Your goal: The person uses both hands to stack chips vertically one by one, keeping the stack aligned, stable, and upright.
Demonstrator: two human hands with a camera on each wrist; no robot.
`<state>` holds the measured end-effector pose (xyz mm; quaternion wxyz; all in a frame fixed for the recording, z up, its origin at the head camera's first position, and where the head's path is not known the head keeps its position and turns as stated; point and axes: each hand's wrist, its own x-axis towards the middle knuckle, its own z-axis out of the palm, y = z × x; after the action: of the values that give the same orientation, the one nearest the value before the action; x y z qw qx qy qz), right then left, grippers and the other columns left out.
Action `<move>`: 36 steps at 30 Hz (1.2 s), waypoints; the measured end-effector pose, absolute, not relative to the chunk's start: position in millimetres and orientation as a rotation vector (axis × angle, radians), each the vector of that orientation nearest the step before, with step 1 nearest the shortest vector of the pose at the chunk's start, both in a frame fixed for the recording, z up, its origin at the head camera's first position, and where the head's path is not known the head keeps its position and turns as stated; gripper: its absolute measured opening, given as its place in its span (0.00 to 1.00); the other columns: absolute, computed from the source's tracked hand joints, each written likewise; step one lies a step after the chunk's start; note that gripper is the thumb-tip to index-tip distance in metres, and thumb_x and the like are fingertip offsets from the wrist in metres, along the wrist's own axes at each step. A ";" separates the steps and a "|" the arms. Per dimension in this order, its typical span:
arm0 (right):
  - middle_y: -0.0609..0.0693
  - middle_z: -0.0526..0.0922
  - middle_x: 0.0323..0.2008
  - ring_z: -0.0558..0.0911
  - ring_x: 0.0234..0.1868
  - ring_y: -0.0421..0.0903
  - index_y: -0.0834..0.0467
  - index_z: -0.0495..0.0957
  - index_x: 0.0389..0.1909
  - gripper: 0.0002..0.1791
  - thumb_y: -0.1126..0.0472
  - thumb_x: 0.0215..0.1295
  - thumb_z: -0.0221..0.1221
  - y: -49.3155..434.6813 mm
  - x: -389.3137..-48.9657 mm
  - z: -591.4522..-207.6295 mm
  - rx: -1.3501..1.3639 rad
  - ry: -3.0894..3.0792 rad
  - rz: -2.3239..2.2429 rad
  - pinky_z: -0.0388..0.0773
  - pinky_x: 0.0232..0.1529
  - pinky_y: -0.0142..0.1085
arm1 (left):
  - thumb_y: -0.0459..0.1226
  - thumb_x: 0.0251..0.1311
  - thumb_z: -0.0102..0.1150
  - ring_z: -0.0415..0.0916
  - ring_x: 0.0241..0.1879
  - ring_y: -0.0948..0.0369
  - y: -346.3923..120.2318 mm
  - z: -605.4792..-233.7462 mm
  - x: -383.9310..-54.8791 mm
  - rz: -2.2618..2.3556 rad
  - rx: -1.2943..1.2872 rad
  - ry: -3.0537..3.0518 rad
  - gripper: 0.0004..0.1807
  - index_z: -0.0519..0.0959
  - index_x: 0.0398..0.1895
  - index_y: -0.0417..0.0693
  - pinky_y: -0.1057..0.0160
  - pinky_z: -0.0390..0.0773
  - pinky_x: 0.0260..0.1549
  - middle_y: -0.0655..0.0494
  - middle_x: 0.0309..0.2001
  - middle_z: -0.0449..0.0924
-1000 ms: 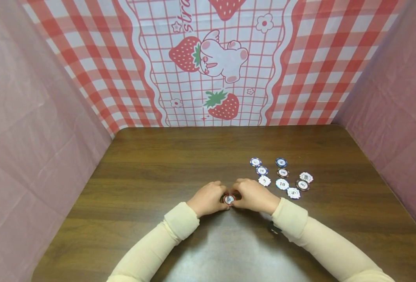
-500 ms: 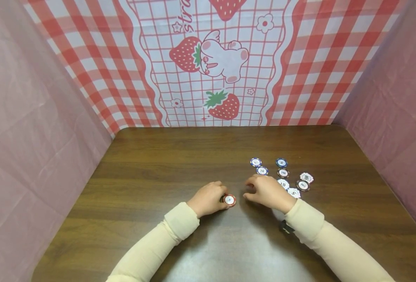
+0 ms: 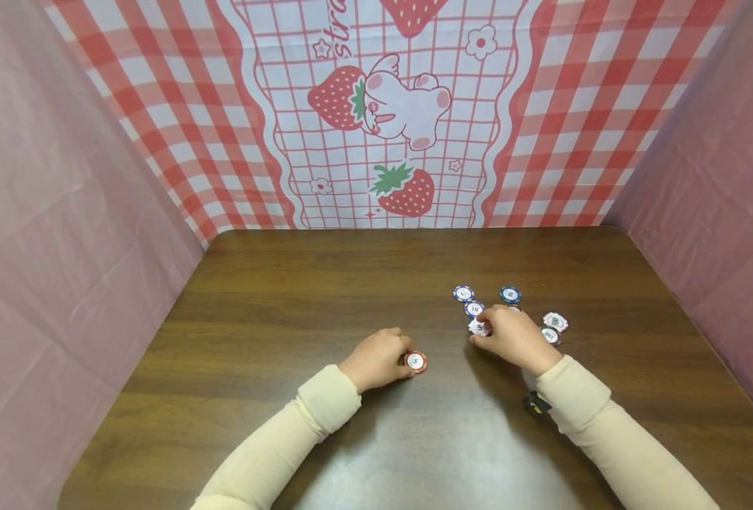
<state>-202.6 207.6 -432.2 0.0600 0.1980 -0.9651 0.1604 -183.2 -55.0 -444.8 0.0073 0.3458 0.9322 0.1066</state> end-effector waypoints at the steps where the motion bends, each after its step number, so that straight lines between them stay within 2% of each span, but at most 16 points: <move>1: 0.47 0.74 0.19 0.70 0.22 0.43 0.60 0.79 0.24 0.11 0.57 0.49 0.70 209.2 -203.5 -432.7 0.591 -2.929 0.481 0.66 0.24 0.39 | 0.46 0.49 0.73 0.74 0.34 0.62 -55.0 -444.9 -183.4 0.335 1.082 2.915 0.13 0.83 0.34 0.51 0.64 0.74 0.38 0.60 0.30 0.78; 3: 0.46 0.71 0.18 0.67 0.22 0.44 0.58 0.76 0.21 0.12 0.58 0.49 0.70 211.9 -205.2 -433.6 0.573 -2.948 0.479 0.63 0.23 0.38 | 0.46 0.49 0.73 0.74 0.34 0.62 -55.1 -444.7 -183.4 0.342 1.084 2.914 0.13 0.83 0.34 0.51 0.64 0.74 0.39 0.60 0.30 0.78; 6: 0.46 0.71 0.18 0.67 0.22 0.44 0.57 0.75 0.19 0.13 0.58 0.49 0.70 214.1 -205.9 -433.4 0.573 -2.952 0.468 0.64 0.23 0.39 | 0.46 0.49 0.73 0.75 0.34 0.62 -55.2 -444.2 -183.6 0.345 1.085 2.914 0.13 0.83 0.34 0.51 0.64 0.75 0.39 0.60 0.31 0.79; 12: 0.50 0.75 0.22 0.72 0.23 0.47 0.58 0.77 0.20 0.13 0.57 0.49 0.71 212.7 -208.0 -433.9 0.581 -2.952 0.396 0.69 0.25 0.45 | 0.46 0.49 0.72 0.76 0.36 0.61 -55.5 -443.5 -183.3 0.340 1.092 2.918 0.13 0.83 0.34 0.51 0.64 0.75 0.40 0.60 0.31 0.80; 17: 0.51 0.76 0.20 0.75 0.23 0.50 0.57 0.75 0.17 0.15 0.57 0.48 0.71 210.0 -211.2 -435.7 0.580 -2.978 0.343 0.71 0.26 0.48 | 0.46 0.49 0.73 0.75 0.34 0.61 -55.7 -443.8 -183.1 0.344 1.105 2.927 0.13 0.83 0.33 0.51 0.64 0.75 0.39 0.60 0.30 0.80; 36: 0.51 0.74 0.20 0.72 0.21 0.48 0.55 0.72 0.14 0.16 0.57 0.49 0.69 210.1 -217.2 -437.5 0.582 -3.013 0.333 0.69 0.25 0.46 | 0.46 0.48 0.73 0.76 0.35 0.61 -54.9 -445.9 -182.9 0.342 1.093 2.936 0.14 0.82 0.33 0.50 0.64 0.75 0.38 0.59 0.31 0.80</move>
<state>-217.2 210.1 -437.5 0.0273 0.1884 -0.9758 0.1077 -182.9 -54.9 -445.9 -0.0049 0.3469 0.9316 0.1086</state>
